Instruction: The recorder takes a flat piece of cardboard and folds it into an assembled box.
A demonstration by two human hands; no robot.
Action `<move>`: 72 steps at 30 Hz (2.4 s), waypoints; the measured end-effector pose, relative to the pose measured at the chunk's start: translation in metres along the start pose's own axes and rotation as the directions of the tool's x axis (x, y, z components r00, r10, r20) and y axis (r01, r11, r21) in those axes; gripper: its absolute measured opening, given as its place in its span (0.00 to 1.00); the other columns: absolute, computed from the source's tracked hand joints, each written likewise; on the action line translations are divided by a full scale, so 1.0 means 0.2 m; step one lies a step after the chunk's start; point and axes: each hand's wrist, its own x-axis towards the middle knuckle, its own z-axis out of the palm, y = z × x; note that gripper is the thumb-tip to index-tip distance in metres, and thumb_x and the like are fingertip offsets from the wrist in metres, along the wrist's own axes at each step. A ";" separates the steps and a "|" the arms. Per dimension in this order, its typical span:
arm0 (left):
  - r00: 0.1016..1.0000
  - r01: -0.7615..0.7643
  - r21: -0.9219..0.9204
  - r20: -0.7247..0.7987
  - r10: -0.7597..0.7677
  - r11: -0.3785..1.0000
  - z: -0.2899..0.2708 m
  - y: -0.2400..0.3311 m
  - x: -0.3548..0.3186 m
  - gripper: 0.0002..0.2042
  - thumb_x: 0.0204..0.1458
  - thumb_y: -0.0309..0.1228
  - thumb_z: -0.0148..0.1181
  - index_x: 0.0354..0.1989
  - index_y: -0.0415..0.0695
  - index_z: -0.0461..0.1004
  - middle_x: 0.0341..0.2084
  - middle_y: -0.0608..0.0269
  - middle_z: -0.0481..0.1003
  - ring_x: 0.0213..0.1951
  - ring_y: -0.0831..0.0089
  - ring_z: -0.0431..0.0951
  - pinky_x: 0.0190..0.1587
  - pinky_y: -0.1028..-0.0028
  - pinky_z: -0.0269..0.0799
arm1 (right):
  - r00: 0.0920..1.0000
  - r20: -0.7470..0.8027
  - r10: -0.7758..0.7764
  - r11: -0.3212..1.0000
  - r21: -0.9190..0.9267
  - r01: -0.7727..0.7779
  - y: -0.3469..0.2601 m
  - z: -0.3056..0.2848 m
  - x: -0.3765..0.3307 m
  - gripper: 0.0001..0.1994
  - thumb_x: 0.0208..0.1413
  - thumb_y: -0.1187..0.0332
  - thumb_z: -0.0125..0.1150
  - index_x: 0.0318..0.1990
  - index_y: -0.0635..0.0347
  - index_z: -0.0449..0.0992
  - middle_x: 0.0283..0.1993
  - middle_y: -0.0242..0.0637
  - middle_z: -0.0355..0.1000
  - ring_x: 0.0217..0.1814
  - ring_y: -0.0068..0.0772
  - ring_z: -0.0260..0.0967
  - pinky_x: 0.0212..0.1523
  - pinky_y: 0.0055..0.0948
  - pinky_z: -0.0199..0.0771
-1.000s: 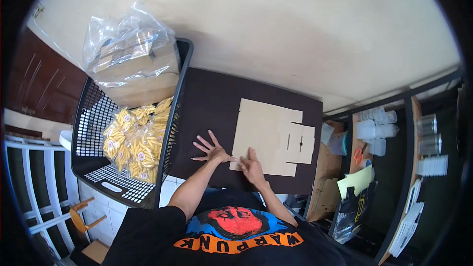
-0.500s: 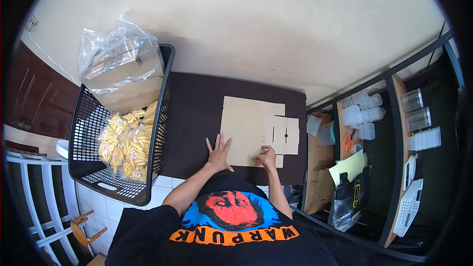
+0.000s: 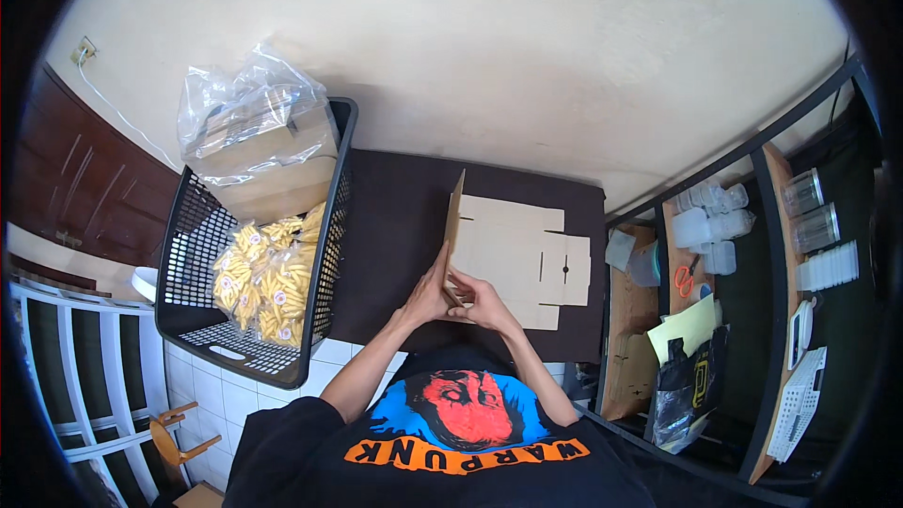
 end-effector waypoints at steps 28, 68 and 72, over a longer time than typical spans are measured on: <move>0.958 0.255 0.344 -0.215 -0.189 0.904 -0.01 0.04 -0.12 0.30 0.54 0.24 0.53 0.70 0.41 0.62 0.20 0.35 0.75 0.24 0.39 0.79 0.32 0.45 0.77 | 0.927 0.280 -0.250 0.558 -0.741 0.374 -0.53 -0.34 0.56 0.16 0.38 0.73 0.75 0.40 0.54 0.88 0.60 0.50 0.75 0.57 0.51 0.72 0.58 0.45 0.72; 0.955 0.295 0.482 -0.132 -0.264 0.825 0.38 0.27 0.09 0.28 0.51 0.22 0.57 0.64 0.33 0.66 0.22 0.33 0.77 0.29 0.38 0.81 0.37 0.46 0.79 | 0.958 0.162 0.237 0.971 -0.063 -0.230 -0.29 -0.77 0.67 0.22 0.51 0.77 0.42 0.52 0.62 0.77 0.36 0.37 0.72 0.36 0.30 0.74 0.30 0.34 0.80; 0.960 0.281 0.477 -0.129 -0.250 0.833 0.38 0.28 0.10 0.26 0.51 0.21 0.56 0.62 0.32 0.68 0.23 0.34 0.78 0.28 0.40 0.82 0.36 0.47 0.79 | 0.986 -0.014 0.168 0.972 0.168 -0.163 -0.29 -0.72 0.49 0.26 0.59 0.72 0.52 0.67 0.54 0.70 0.41 0.35 0.71 0.38 0.30 0.73 0.36 0.34 0.80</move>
